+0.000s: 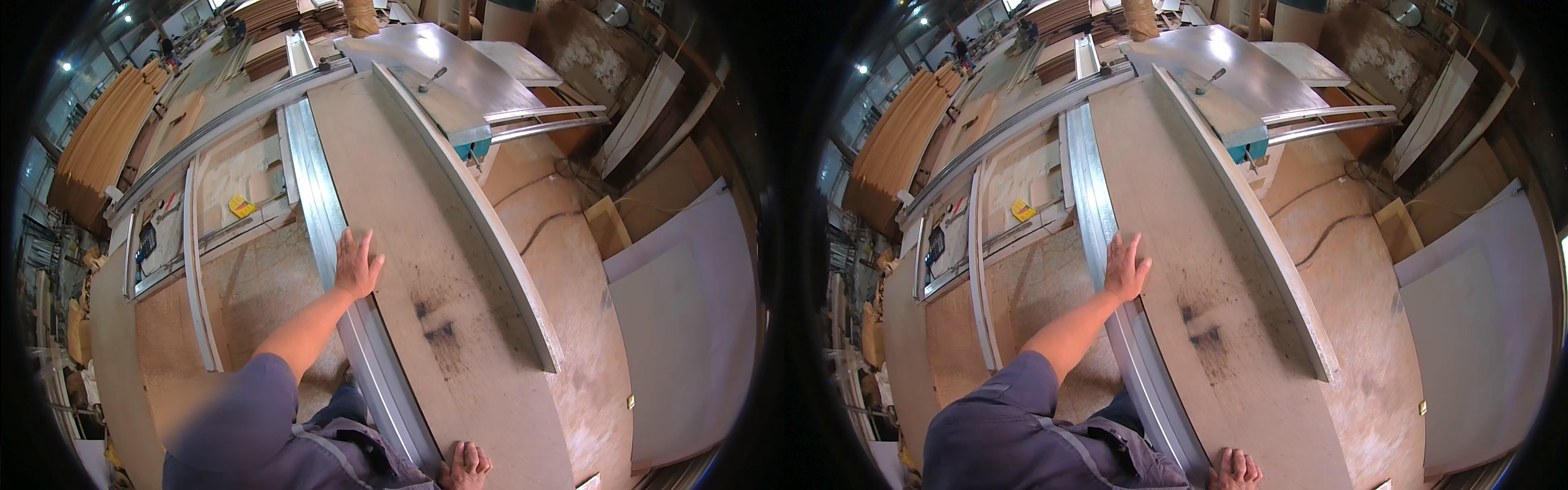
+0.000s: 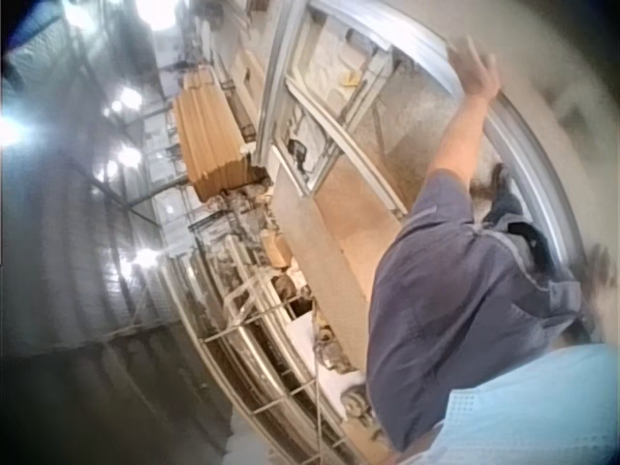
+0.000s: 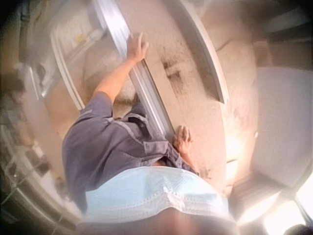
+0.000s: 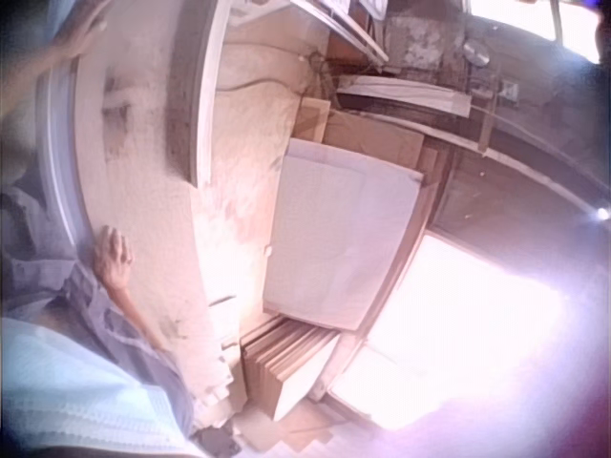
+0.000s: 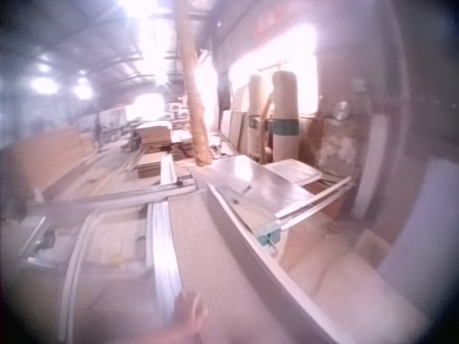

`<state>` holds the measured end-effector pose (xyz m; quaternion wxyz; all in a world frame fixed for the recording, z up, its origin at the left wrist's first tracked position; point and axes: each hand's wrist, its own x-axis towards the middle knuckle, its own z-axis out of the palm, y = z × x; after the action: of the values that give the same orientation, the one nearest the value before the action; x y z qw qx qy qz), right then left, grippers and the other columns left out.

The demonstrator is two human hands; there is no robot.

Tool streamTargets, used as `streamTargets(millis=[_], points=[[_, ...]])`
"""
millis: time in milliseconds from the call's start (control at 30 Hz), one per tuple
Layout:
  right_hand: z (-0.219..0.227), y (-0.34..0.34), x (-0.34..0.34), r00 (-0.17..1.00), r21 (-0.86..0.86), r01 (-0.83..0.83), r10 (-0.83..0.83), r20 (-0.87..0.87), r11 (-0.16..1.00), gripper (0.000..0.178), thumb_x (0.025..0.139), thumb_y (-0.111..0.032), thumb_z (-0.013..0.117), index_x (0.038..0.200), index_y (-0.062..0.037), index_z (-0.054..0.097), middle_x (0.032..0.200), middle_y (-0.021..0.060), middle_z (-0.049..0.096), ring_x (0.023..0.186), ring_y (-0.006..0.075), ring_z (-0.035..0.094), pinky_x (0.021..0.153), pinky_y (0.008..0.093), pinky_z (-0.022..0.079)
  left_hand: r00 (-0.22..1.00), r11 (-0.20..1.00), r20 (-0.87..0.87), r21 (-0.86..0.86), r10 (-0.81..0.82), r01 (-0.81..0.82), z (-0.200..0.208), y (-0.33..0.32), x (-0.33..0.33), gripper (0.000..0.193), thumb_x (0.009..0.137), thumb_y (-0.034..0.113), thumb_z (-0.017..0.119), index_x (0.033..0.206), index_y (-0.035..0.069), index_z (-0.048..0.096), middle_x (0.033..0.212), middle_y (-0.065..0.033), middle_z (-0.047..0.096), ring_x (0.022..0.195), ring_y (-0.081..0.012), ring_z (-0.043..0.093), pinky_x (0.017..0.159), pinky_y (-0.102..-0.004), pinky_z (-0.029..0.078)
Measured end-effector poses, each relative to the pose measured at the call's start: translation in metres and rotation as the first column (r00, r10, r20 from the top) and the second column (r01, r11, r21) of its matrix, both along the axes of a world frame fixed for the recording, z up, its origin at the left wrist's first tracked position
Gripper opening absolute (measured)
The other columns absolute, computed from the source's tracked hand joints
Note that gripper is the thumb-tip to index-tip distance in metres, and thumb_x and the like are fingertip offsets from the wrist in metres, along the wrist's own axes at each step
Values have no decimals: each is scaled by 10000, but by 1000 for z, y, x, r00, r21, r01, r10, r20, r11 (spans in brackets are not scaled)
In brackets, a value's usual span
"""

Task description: The person repeatedly feeds long wooden planks through a table saw, guiding them with both hands along the fence and removing the cut pieces. The person stacks the cut planks on the floor beside the saw.

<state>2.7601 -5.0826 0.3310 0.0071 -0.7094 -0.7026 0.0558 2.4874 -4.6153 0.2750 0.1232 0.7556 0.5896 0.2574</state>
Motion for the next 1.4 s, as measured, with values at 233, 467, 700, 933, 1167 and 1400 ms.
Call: streamTargets(millis=[233,467,700,933,1167,1400], points=[[-12,-5,-3,1000,-35,-10,10,22,999,576,888,-379,593,1404,-140,506,1427,123,428,1269,348,406,1007,501,382,1000,1000,-16,-8,22,-22,-2,2,-1,705,941,391,532,1503,81,241,1470,-426,180,1405,-533,170,1175,-556,103],[11,9,-9,999,114,-21,26,-38,993,682,716,-270,751,1317,-47,517,1330,137,437,1200,344,401,997,496,320,997,997,-35,-13,74,-74,-8,1,1,774,929,414,549,1518,71,182,1504,-357,217,1428,-472,183,1182,-521,116],[-5,11,-8,998,131,-13,20,-57,991,720,745,-314,743,1372,-63,495,1395,109,405,1243,324,374,1016,486,314,954,903,-7,-321,298,-285,-3,-177,83,963,903,515,538,1530,-15,34,1573,-258,164,1471,-415,114,1200,-512,63],[-6,26,-14,955,183,90,-33,-294,979,676,796,-223,702,1397,-34,455,1379,141,454,1276,345,393,1087,459,289,983,975,-10,-125,183,-183,3,-350,168,796,913,490,544,1526,115,204,1508,-340,237,1434,-475,167,1167,-575,89],[-2,-59,7,963,127,-94,123,-241,987,694,736,-226,732,1361,-44,491,1367,107,462,1286,321,394,1065,478,299,983,970,-19,-159,184,-185,0,-309,123,710,952,479,495,1533,173,225,1514,-343,225,1452,-447,143,1181,-532,83],[-41,-300,81,999,-38,-12,10,-48,999,575,898,-332,596,1408,-90,491,1417,135,450,1286,350,405,1042,511,346,985,970,-37,-169,169,-173,-18,-252,92,711,947,505,492,1532,178,252,1531,-318,223,1460,-414,157,1195,-505,74]])
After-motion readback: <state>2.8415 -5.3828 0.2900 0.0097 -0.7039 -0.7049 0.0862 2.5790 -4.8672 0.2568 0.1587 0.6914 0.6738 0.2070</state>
